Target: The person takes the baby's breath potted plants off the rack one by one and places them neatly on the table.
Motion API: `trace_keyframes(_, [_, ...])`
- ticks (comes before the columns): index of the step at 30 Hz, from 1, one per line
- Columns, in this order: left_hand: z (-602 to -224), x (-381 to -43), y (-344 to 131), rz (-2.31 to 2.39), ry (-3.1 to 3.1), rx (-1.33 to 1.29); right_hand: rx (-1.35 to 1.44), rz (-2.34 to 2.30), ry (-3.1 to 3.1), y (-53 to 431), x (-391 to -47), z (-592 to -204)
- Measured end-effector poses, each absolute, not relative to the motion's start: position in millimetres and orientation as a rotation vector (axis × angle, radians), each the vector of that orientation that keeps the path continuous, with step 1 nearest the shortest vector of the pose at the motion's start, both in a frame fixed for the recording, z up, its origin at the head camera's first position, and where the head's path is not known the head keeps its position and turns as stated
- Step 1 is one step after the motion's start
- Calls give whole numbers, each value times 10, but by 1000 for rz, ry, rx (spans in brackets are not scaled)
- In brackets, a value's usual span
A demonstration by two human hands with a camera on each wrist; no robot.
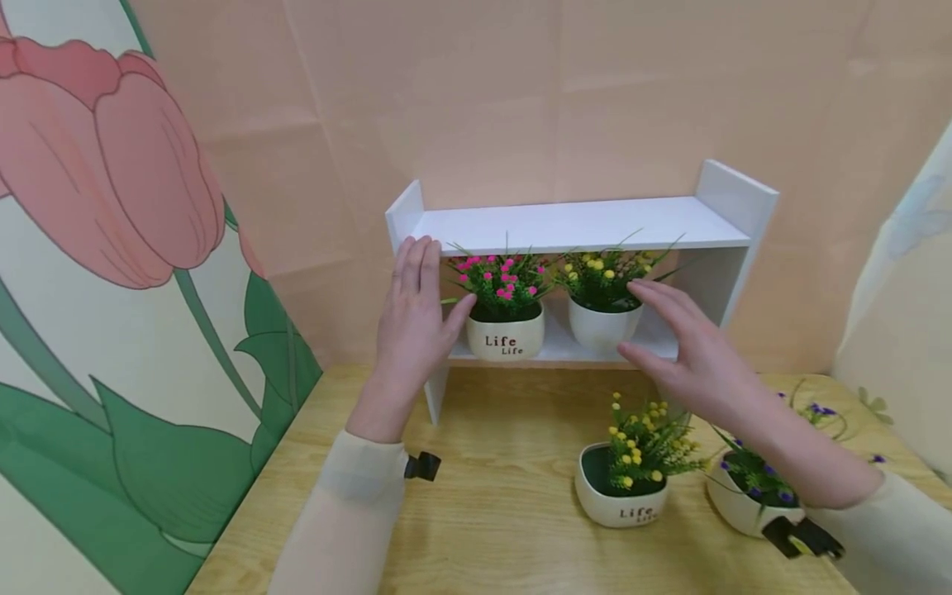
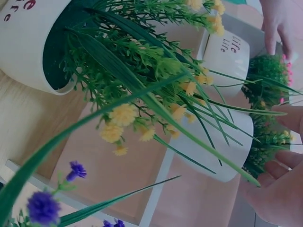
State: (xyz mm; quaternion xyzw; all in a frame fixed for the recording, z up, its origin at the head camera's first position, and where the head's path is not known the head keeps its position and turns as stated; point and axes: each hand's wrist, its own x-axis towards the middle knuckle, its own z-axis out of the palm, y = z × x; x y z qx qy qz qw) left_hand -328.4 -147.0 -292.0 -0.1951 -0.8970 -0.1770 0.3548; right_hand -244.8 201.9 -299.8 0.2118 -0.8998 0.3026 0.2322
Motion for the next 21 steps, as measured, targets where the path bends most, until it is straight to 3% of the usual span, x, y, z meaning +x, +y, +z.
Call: trace_keyframes(21, [-2903, -3264, -1467, -448, -2350, -488, 589, 627, -2300, 2077, -2515, -2763])
